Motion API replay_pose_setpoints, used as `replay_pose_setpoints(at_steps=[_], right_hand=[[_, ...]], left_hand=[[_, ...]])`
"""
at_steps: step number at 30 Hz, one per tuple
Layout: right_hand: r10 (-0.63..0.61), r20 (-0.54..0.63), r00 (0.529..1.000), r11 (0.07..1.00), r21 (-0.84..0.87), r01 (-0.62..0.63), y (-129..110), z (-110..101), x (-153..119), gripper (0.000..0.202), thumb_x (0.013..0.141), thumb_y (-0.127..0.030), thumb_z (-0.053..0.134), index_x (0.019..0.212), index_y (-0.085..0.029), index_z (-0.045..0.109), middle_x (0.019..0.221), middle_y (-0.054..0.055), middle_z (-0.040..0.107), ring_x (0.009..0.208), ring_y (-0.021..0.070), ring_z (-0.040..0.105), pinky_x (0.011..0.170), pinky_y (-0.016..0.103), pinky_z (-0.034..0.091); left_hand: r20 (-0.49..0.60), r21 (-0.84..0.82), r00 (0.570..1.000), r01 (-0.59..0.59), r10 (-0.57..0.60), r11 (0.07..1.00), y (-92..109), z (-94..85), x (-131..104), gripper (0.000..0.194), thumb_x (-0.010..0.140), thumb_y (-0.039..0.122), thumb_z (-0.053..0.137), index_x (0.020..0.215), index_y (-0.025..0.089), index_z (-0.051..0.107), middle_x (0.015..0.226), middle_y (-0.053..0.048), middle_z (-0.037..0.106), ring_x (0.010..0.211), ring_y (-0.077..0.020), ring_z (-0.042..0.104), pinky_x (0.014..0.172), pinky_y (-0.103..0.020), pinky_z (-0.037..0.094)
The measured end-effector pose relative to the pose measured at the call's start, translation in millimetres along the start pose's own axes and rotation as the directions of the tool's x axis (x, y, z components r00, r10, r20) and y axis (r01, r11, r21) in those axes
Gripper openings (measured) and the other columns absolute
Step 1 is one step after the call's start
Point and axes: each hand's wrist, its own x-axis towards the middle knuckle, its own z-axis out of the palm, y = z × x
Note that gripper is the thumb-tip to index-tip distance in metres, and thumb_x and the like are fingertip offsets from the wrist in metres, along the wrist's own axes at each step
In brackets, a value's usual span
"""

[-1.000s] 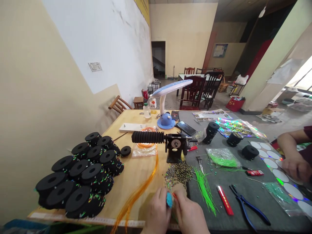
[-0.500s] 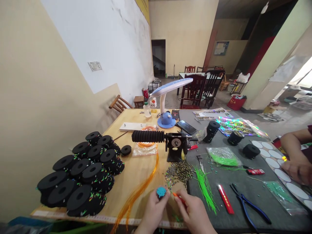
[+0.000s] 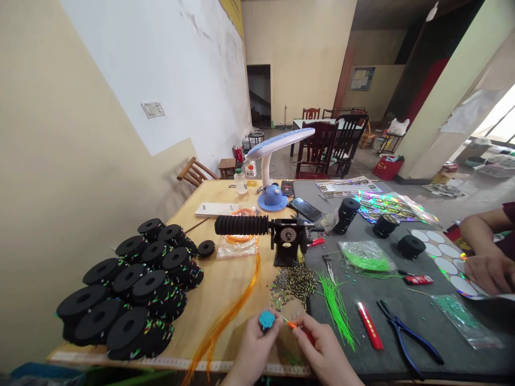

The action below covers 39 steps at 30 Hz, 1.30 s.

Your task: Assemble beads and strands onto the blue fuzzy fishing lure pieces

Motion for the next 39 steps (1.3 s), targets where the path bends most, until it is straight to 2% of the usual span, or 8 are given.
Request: replay_pose_setpoints(at_steps=[3,6,11,16,19,22,31,39], right_hand=[[0.087,0.019,0.996,0.969,0.231,-0.089,-0.5,-0.9,-1.7,0.043,0.086,-0.056,0.045,0.082,-0.015,0.06,0.06,-0.003,0.049,0.057,0.0113,0.044,0.054,0.021,0.033],[0.099,0.022,0.995,0.945,0.312,-0.101,-1.4,-4.4,-6.7,0.046,0.085,-0.059,0.045,0.081,-0.016,0.059,0.059,-0.005,0.045,0.055,0.0105,0.04,0.053,0.021,0.033],[0.014,0.005,1.0,0.997,0.081,-0.014,-4.9,-16.6,-20.6,0.041,0.092,-0.05,0.038,0.086,-0.016,0.061,0.065,-0.002,0.053,0.06,0.0112,0.045,0.057,0.021,0.034],[-0.038,0.024,0.999,0.989,-0.139,0.041,-12.8,-26.8,-32.6,0.037,0.095,-0.042,0.035,0.088,-0.017,0.061,0.066,-0.001,0.057,0.058,0.0117,0.049,0.057,0.021,0.034],[-0.056,0.049,0.997,0.976,-0.208,0.065,-20.0,-31.6,-35.9,0.034,0.094,-0.038,0.036,0.087,-0.018,0.061,0.067,0.0,0.061,0.059,0.0125,0.053,0.057,0.021,0.034],[-0.074,0.074,0.994,0.967,-0.237,0.09,-25.8,-35.2,-36.4,0.03,0.094,-0.035,0.037,0.088,-0.019,0.062,0.069,0.001,0.064,0.06,0.013,0.056,0.058,0.021,0.035],[-0.053,0.125,0.991,0.973,-0.218,0.079,-32.6,-37.0,-30.2,0.03,0.093,-0.035,0.04,0.084,-0.02,0.064,0.065,-0.001,0.062,0.058,0.0125,0.055,0.056,0.021,0.031],[-0.015,0.111,0.994,0.991,-0.127,0.029,-22.6,-35.2,-27.9,0.028,0.093,-0.037,0.043,0.083,-0.019,0.063,0.059,-0.005,0.049,0.055,0.0102,0.044,0.056,0.021,0.029]], left_hand=[[0.031,0.066,0.994,-0.106,0.104,0.992,4.3,1.0,-2.9,0.03,0.081,0.044,0.063,0.078,0.015,0.064,0.069,-0.001,0.064,0.067,-0.0168,0.059,0.064,-0.026,0.048],[0.085,0.183,0.967,-0.253,0.241,0.95,12.1,0.4,-5.9,0.019,0.085,0.034,0.06,0.08,0.016,0.065,0.074,-0.003,0.067,0.072,-0.0184,0.063,0.068,-0.027,0.05],[0.161,0.319,0.853,-0.521,0.497,0.792,31.2,-4.8,-10.5,0.01,0.083,0.021,0.061,0.091,0.018,0.064,0.094,-0.008,0.067,0.092,-0.0214,0.064,0.084,-0.033,0.051],[0.327,0.374,0.767,-0.641,0.552,0.67,58.4,-7.7,-15.5,0.021,0.083,0.019,0.061,0.104,0.019,0.063,0.103,-0.011,0.066,0.095,-0.0211,0.064,0.083,-0.032,0.053],[0.477,0.37,0.766,-0.619,0.431,0.693,68.6,-5.4,-14.8,0.02,0.084,0.023,0.062,0.103,0.02,0.066,0.099,-0.009,0.069,0.09,-0.0206,0.065,0.08,-0.03,0.052],[0.528,0.383,0.78,-0.572,0.336,0.725,69.2,-4.2,-12.5,0.013,0.086,0.024,0.058,0.09,0.021,0.07,0.082,-0.005,0.072,0.076,-0.018,0.066,0.069,-0.026,0.049],[0.509,0.431,0.82,-0.506,0.262,0.747,60.5,-14.2,-14.2,0.012,0.086,0.026,0.058,0.085,0.02,0.069,0.08,-0.004,0.072,0.075,-0.0178,0.065,0.067,-0.025,0.046],[0.368,0.376,0.891,-0.404,0.265,0.834,54.0,-14.2,-12.5,0.015,0.084,0.032,0.063,0.078,0.019,0.069,0.073,-0.003,0.071,0.07,-0.0175,0.064,0.066,-0.024,0.048]])
